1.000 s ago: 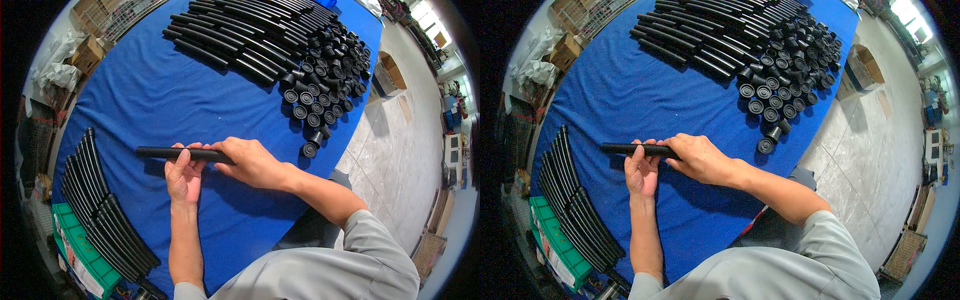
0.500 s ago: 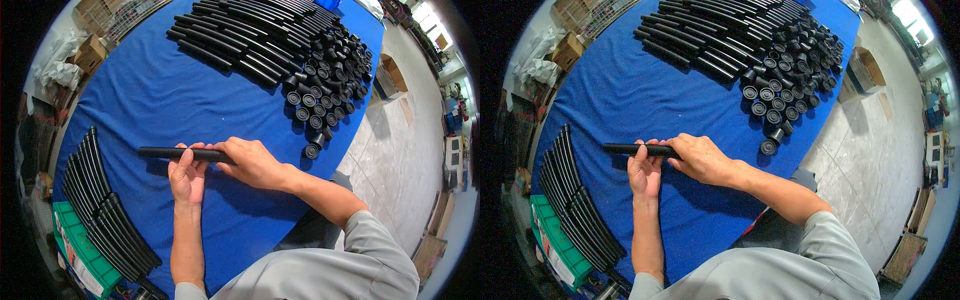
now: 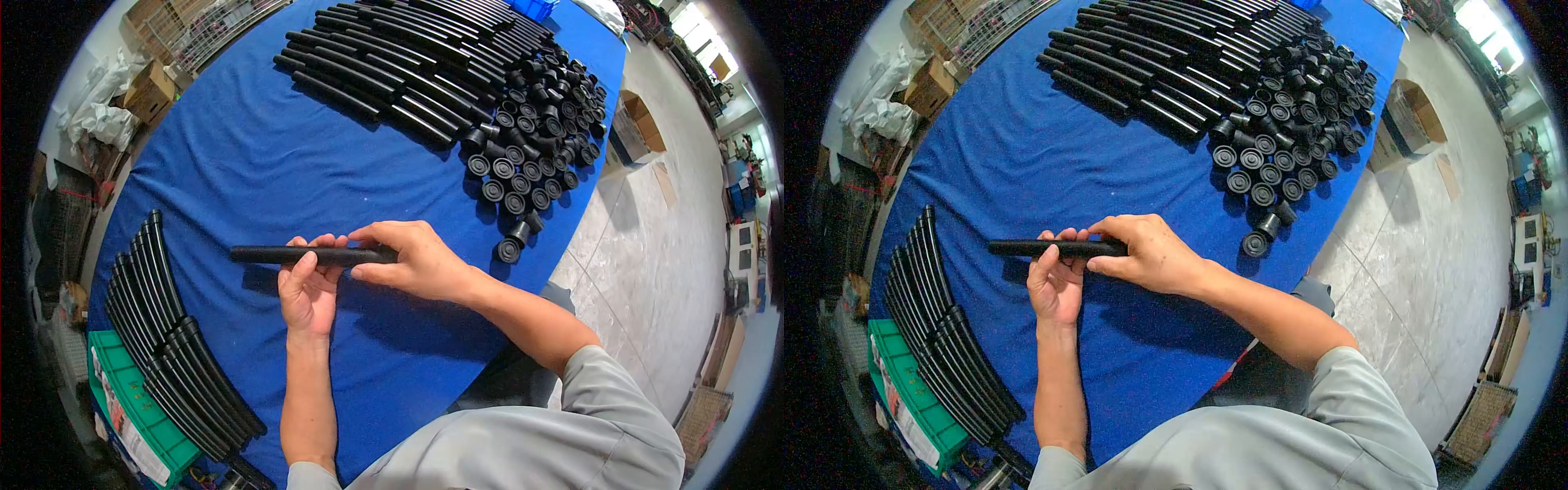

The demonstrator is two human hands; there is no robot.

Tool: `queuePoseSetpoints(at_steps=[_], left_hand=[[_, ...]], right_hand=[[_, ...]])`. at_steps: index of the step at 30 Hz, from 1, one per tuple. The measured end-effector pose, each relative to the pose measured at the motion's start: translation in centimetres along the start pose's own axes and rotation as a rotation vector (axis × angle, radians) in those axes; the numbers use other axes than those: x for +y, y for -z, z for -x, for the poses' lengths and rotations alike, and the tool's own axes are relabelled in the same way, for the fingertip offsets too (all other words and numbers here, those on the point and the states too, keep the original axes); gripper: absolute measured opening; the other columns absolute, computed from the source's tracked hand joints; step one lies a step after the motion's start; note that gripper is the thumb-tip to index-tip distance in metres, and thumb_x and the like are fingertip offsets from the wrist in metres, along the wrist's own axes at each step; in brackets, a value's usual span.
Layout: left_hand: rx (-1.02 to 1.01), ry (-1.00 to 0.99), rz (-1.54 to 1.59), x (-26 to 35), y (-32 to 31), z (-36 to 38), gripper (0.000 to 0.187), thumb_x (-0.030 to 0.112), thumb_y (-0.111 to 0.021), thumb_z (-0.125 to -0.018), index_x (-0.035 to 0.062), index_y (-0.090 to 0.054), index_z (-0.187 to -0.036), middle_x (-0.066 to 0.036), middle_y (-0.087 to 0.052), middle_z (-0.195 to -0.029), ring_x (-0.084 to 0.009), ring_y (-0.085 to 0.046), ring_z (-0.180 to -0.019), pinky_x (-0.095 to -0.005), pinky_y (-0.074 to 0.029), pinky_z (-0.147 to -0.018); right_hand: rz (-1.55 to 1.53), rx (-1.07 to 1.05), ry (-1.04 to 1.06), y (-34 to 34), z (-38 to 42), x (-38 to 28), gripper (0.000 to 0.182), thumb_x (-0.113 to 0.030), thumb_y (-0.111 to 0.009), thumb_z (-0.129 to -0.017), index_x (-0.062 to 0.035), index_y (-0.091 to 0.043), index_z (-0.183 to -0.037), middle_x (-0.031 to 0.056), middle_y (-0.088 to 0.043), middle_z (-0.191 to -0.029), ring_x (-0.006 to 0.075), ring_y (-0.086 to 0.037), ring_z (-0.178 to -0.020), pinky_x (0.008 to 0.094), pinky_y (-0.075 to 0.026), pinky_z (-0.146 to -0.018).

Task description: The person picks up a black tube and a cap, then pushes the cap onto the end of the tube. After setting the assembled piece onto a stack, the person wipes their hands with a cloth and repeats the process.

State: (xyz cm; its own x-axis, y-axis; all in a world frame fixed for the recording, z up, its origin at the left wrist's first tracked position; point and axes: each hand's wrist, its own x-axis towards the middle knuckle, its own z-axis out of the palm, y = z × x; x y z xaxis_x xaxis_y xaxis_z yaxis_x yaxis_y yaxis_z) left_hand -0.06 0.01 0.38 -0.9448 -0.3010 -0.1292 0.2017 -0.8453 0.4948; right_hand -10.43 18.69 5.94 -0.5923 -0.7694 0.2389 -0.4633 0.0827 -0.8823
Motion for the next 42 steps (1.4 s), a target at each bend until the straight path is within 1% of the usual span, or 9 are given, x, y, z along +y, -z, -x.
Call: queuePoseSetpoints(at_steps=[8,14,18,24,28,31,34,37,42], left_hand=[[0.044,0.015,-0.041,-0.2,0.8,-0.1,0.023,0.001,-0.063,-0.095,0.0073,-0.063,-0.117,-0.025,-0.068,-0.12,-0.041,-0.065,-0.118,-0.0514,-0.057,-0.1],[-0.035,0.013,-0.027,0.2,-0.2,0.0,0.018,0.007,-0.065,-0.097,0.0074,-0.063,-0.115,-0.024,-0.069,-0.119,-0.0398,-0.066,-0.117,-0.0499,-0.058,-0.099],[0.046,0.024,-0.022,-0.1,0.0,-0.2,0.015,0.008,-0.065,-0.098,0.0072,-0.062,-0.113,-0.024,-0.069,-0.119,-0.0393,-0.066,-0.116,-0.0493,-0.058,-0.099],[0.025,0.021,-0.013,0.0,-0.1,0.0,0.017,0.009,-0.066,-0.098,0.0072,-0.061,-0.114,-0.023,-0.069,-0.117,-0.0386,-0.067,-0.114,-0.0493,-0.058,-0.098],[0.027,0.032,-0.054,0.0,0.3,-0.1,0.02,0.008,-0.065,-0.098,0.008,-0.059,-0.117,-0.022,-0.069,-0.117,-0.039,-0.067,-0.113,-0.0492,-0.058,-0.098],[-0.006,0.023,-0.064,-0.1,0.5,0.1,0.019,0.008,-0.064,-0.099,0.0087,-0.059,-0.118,-0.023,-0.069,-0.119,-0.0394,-0.067,-0.114,-0.05,-0.057,-0.098],[-0.019,0.013,-0.065,-0.7,0.2,-0.1,0.019,0.014,-0.063,-0.101,0.0092,-0.062,-0.119,-0.022,-0.068,-0.123,-0.0386,-0.065,-0.117,-0.0516,-0.054,-0.102],[0.033,0.001,-0.119,-0.3,-0.7,0.1,0.018,0.021,-0.064,-0.101,0.0091,-0.066,-0.115,-0.021,-0.068,-0.124,-0.0378,-0.062,-0.122,-0.053,-0.051,-0.105],[-0.017,-0.005,-0.049,-0.8,-0.1,-0.3,0.016,0.012,-0.067,-0.097,0.0132,-0.066,-0.113,-0.019,-0.069,-0.12,-0.0387,-0.064,-0.119,-0.0551,-0.053,-0.101]], right_hand=[[0.278,0.128,0.248,-0.7,0.3,0.9,0.039,-0.011,-0.077,-0.085,-0.001,-0.065,-0.12,0.0168,-0.067,-0.099,0.0351,-0.068,-0.088,0.0406,-0.054,-0.077],[0.07,-0.067,-0.016,0.2,0.2,0.2,0.043,-0.005,-0.077,-0.082,0.0002,-0.061,-0.121,0.0179,-0.066,-0.101,0.0353,-0.067,-0.089,0.042,-0.055,-0.075],[0.388,0.076,0.244,-1.3,0.8,0.7,0.042,-0.015,-0.078,-0.084,0.0011,-0.062,-0.12,0.018,-0.068,-0.098,0.0355,-0.067,-0.087,0.0428,-0.055,-0.074],[0.095,-0.152,-0.09,0.3,0.3,0.2,0.045,-0.007,-0.076,-0.082,0.0002,-0.061,-0.124,0.0169,-0.067,-0.102,0.0344,-0.067,-0.087,0.043,-0.056,-0.074],[0.426,0.104,0.262,-1.2,0.8,0.9,0.041,-0.019,-0.077,-0.085,-0.0013,-0.067,-0.12,0.0197,-0.068,-0.093,0.0321,-0.068,-0.084,0.0358,-0.055,-0.07],[0.153,-0.049,-0.008,-0.2,0.4,0.1,0.037,-0.014,-0.076,-0.085,-0.002,-0.067,-0.119,0.0183,-0.067,-0.093,0.0312,-0.067,-0.084,0.0349,-0.055,-0.069],[-0.195,-0.277,-0.639,1.9,-1.0,-3.3,0.034,-0.014,-0.072,-0.086,-0.0012,-0.065,-0.117,0.0216,-0.066,-0.099,0.0358,-0.066,-0.093,0.0451,-0.054,-0.076],[0.14,0.016,0.079,0.1,0.5,0.2,0.035,-0.016,-0.074,-0.086,-0.0019,-0.066,-0.117,0.022,-0.067,-0.101,0.0387,-0.066,-0.094,0.0453,-0.054,-0.08],[0.1,-0.102,-0.057,1.3,-0.2,-0.8,0.035,-0.015,-0.075,-0.085,0.0013,-0.066,-0.115,0.0209,-0.068,-0.096,0.0344,-0.068,-0.087,0.0424,-0.053,-0.076]])
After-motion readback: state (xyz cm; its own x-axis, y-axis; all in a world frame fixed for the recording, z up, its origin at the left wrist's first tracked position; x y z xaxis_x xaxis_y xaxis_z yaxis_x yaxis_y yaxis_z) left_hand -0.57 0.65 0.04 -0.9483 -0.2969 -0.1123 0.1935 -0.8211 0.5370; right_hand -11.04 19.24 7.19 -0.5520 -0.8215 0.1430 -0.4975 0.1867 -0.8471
